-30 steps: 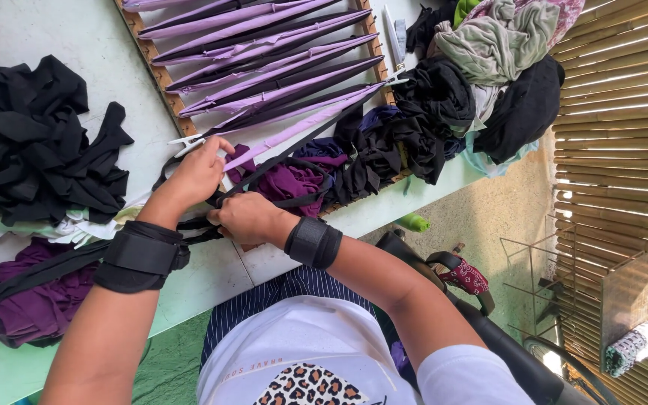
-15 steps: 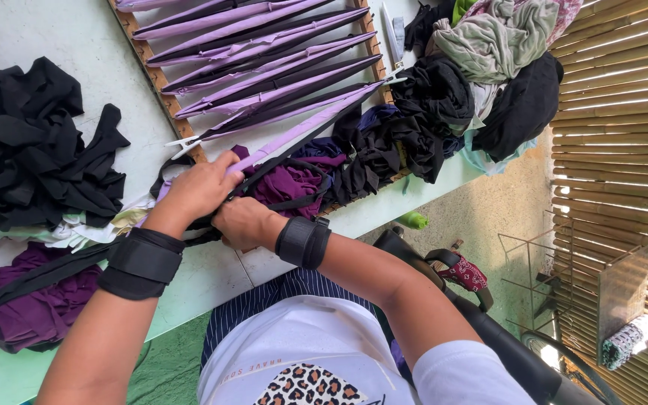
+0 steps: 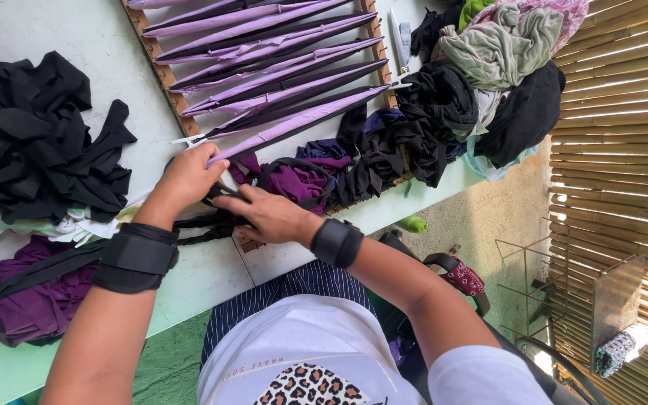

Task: The person prepares fabric strips for weaving by straightening and clipping them to a rack, then cutting them to size with scissors.

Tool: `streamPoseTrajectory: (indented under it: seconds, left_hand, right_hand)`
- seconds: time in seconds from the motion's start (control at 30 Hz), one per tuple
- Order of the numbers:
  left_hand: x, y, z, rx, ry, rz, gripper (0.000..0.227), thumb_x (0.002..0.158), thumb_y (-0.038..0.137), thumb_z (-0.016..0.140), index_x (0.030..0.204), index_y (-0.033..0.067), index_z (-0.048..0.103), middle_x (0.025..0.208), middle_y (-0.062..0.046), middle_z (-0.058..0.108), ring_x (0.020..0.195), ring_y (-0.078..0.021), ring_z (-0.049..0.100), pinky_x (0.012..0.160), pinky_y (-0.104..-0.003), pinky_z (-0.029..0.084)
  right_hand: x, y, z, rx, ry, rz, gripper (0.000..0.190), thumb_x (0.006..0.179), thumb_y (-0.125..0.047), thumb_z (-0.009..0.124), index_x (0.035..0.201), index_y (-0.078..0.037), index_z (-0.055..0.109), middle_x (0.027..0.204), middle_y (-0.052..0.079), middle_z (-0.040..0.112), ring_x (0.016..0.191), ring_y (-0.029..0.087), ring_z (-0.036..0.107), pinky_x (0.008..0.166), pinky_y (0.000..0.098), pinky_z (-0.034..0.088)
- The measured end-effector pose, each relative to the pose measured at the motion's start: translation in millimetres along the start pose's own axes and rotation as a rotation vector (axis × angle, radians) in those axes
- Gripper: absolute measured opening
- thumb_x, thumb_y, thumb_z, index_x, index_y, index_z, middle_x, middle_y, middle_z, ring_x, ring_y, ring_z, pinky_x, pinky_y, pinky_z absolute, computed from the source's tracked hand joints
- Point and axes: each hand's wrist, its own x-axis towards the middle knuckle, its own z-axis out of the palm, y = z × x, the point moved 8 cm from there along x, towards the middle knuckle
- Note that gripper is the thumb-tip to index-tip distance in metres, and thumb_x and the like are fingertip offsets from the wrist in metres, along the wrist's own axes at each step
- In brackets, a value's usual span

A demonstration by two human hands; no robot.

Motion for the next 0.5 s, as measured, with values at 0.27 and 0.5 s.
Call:
streamPoseTrajectory:
  seconds: [0.27,0.5]
  left_hand:
    - [12,-29,-8,0.097,-0.012,-0.113,0.034,0.104,0.033,0.054,0.099,0.0008,0.062,0.094,-0.026,0.068,0.092,-0.0491,0.062,0.079,-0.055,0.049]
    - [9,-37,8,-0.03,-0.094,-0.126,0.036,0.103,0.034,0.052,0.092,0.0008,0.062,0.084,-0.02,0.067,0.08,-0.0386,0.064,0.076,-0.048,0.05]
  right_hand:
    - [-28,62,-35,-0.057,0.211,0.223,0.067,0.094,-0.051,0.07,0.143,-0.012,0.048,0.133,0.021,0.057,0.122,0.04,0.057,0.105,0.0474,0.048]
    - [-29,98,-86,-0.568,0.047,0.485,0.09,0.07,-0.065,0.079,0.144,-0.019,0.055,0.144,0.019,0.05,0.134,0.047,0.042,0.108,0.0591,0.028]
